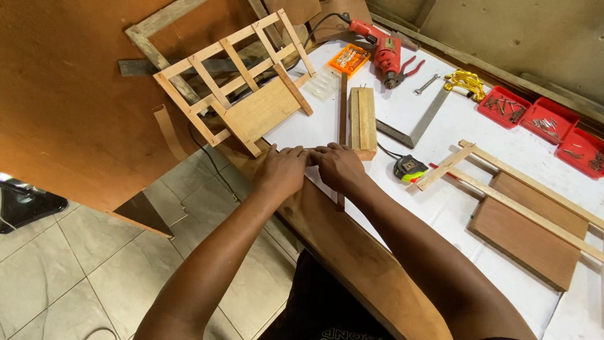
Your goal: The person assembles small wooden lattice frames on a workbench, picking thin wood strips, aligning them over a board, and hammering nails to join the pieces. They use a tape measure to check lengths and sort through a pile of wood strips to select pieces.
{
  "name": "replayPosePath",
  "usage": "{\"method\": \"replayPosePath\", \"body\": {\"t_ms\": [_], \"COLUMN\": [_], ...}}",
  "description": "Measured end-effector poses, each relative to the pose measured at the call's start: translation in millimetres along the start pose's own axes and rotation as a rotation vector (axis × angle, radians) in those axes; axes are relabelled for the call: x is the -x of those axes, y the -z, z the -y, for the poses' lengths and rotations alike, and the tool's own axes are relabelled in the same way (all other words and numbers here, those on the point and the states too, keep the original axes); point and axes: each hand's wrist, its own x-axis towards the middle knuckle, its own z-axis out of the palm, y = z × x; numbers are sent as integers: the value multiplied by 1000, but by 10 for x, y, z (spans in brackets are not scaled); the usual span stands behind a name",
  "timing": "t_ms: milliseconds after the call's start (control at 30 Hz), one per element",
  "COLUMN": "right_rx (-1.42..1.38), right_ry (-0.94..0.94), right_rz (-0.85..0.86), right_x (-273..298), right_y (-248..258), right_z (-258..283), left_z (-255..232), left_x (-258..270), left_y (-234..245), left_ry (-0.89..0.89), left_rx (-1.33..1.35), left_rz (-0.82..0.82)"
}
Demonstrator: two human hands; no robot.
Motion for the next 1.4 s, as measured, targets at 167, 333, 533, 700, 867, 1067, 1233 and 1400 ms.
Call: {"method": "replayPosePath", "body": {"t_ms": [167, 333, 533, 700, 867, 1067, 1233, 1400], "right_rx": [48, 51, -26, -150, -155, -283, -135, -176], "right_ry": [17, -201, -385, -407, -439, -560, -548, -441], "right_rz": [15, 7, -27, -24, -86, -18, 46, 36], "right_x": [-21, 93, 273, 231, 197, 222, 287, 293], "right_y": [128, 643, 706, 689, 491, 645, 651, 615], "right_z": [-157, -433, -714, -723, -836, -725, -687, -737], "left_z": [-163, -440, -806, -834, -813, -809, -806, -773], "left_x": [-150, -704, -1130, -1113, -1145, -1161, -1172, -1225], "left_y": [564, 462, 236, 352, 330, 281, 253, 204], "left_ry": [18, -31, -74, -60, -19, -75, -155, -184], "left_rx": [126, 262, 382, 464, 596, 717, 685, 700], "left_rz": [148, -26, -195, -323, -276, -340, -349, -356]}}
